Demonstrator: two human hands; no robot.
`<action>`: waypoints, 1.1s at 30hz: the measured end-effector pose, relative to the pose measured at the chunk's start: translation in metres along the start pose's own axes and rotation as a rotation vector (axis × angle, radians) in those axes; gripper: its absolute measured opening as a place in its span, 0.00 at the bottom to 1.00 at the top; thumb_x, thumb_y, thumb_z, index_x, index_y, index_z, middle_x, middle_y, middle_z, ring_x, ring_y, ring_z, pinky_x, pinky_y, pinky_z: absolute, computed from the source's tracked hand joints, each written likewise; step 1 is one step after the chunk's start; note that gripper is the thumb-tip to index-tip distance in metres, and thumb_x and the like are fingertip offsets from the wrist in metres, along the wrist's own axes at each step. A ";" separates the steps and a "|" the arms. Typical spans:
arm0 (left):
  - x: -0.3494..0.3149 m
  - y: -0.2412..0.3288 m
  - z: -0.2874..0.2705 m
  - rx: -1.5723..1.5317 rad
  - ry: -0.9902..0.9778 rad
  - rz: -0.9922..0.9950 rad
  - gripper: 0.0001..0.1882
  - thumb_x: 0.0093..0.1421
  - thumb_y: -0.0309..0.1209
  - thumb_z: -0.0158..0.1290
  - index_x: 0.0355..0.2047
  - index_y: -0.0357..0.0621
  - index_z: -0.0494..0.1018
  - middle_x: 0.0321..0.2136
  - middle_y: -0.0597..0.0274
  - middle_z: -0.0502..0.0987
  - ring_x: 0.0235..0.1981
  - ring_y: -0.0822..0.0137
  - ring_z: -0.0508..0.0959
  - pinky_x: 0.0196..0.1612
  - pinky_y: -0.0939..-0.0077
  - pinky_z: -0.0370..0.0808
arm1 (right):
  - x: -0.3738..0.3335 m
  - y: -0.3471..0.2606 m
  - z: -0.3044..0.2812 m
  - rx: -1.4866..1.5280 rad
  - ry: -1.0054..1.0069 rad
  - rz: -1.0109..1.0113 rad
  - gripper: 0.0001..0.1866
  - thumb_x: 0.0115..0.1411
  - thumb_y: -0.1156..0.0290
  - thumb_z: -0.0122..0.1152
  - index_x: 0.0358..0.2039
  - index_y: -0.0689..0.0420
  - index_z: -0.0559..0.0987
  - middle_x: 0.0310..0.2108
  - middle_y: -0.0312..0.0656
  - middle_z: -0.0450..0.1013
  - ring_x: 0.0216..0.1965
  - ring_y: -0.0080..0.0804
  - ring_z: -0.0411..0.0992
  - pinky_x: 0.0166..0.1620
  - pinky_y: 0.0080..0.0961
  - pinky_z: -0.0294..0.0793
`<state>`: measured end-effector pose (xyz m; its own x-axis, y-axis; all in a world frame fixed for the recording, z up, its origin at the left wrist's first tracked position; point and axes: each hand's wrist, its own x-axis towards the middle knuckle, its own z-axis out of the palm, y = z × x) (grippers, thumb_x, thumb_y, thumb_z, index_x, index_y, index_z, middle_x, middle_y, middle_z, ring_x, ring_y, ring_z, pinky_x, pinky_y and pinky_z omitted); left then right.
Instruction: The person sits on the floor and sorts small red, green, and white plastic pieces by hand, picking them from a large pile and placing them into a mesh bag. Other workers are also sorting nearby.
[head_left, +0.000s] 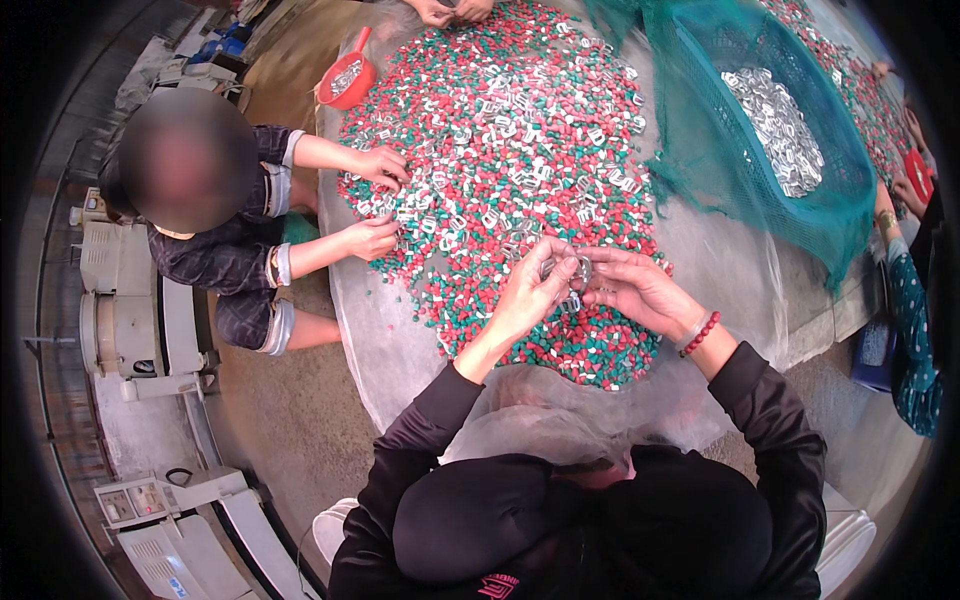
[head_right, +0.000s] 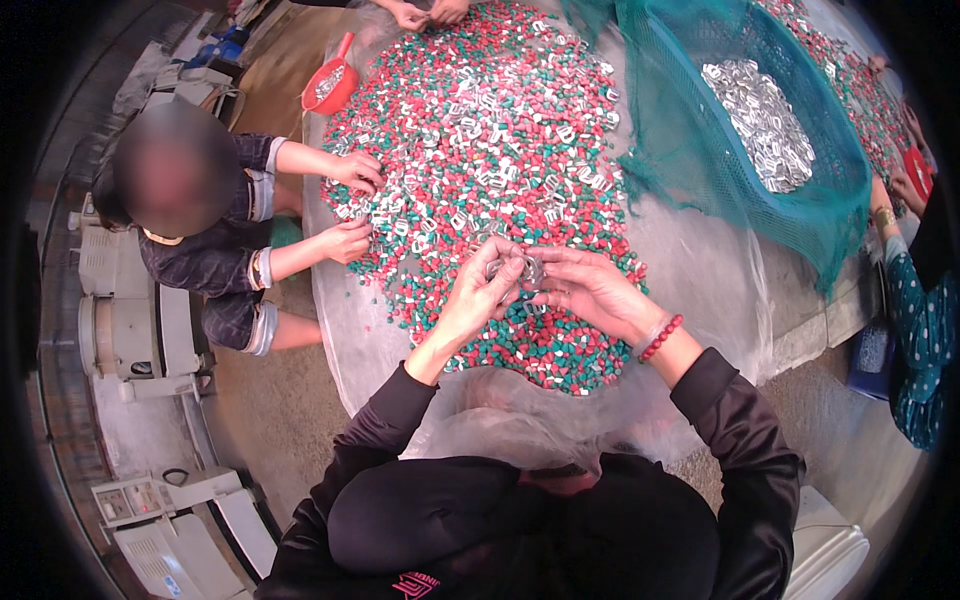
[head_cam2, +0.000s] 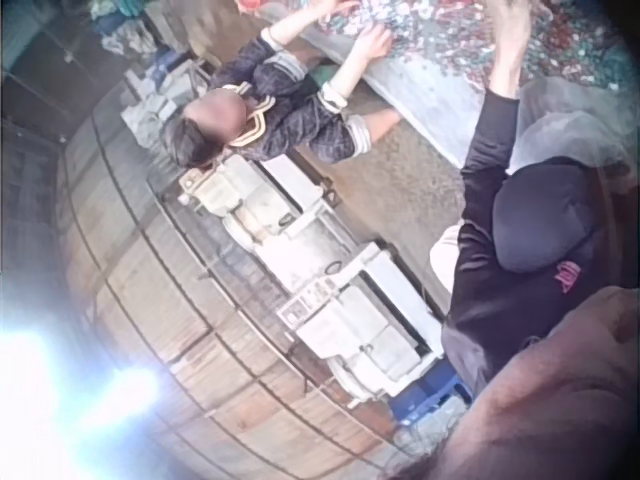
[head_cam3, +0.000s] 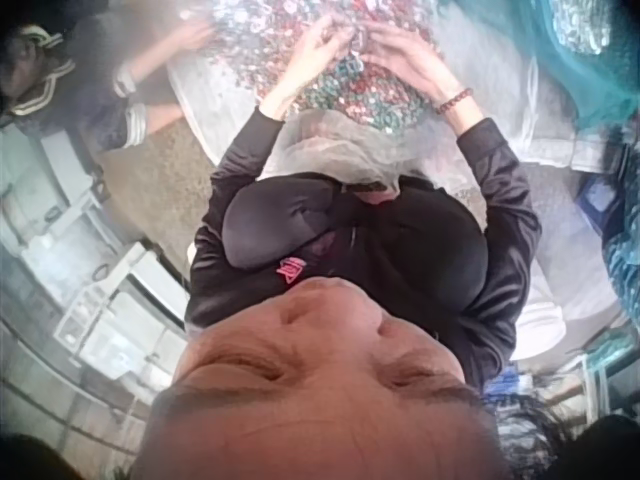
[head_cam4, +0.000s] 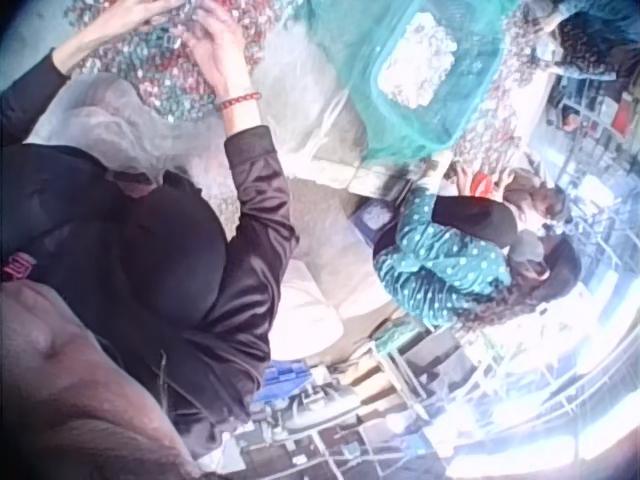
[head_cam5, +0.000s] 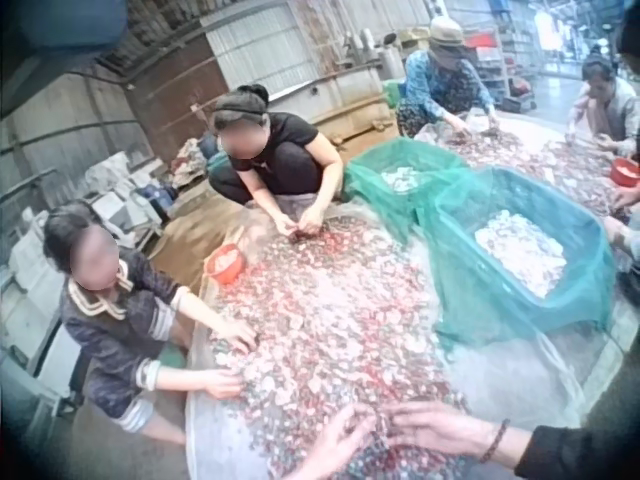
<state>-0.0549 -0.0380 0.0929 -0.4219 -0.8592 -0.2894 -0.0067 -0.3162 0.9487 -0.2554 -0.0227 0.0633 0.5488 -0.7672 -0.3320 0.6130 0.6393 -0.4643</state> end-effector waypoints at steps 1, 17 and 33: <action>0.001 -0.002 0.000 -0.010 0.002 -0.021 0.09 0.67 0.35 0.47 0.40 0.44 0.66 0.25 0.70 0.69 0.21 0.82 0.64 0.22 0.86 0.61 | 0.003 0.001 -0.001 -0.060 0.008 -0.015 0.13 0.62 0.74 0.54 0.47 0.62 0.72 0.43 0.40 0.73 0.45 0.29 0.73 0.48 0.29 0.73; 0.007 -0.035 -0.013 0.490 0.149 0.293 0.08 0.66 0.31 0.47 0.40 0.40 0.70 0.24 0.64 0.73 0.20 0.78 0.69 0.21 0.81 0.64 | 0.007 0.001 0.001 -0.276 0.261 -0.038 0.08 0.60 0.77 0.56 0.38 0.67 0.75 0.33 0.47 0.75 0.32 0.34 0.77 0.37 0.32 0.83; 0.003 -0.020 -0.003 -0.437 -0.095 -0.056 0.08 0.66 0.33 0.44 0.41 0.44 0.66 0.24 0.66 0.71 0.13 0.82 0.62 0.11 0.88 0.52 | 0.004 0.004 -0.014 0.070 0.035 0.057 0.10 0.62 0.71 0.52 0.42 0.62 0.73 0.35 0.41 0.74 0.36 0.32 0.75 0.40 0.33 0.77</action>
<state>-0.0536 -0.0348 0.0727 -0.5129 -0.8019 -0.3066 0.3431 -0.5188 0.7830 -0.2588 -0.0235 0.0482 0.5644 -0.7303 -0.3849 0.6206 0.6828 -0.3854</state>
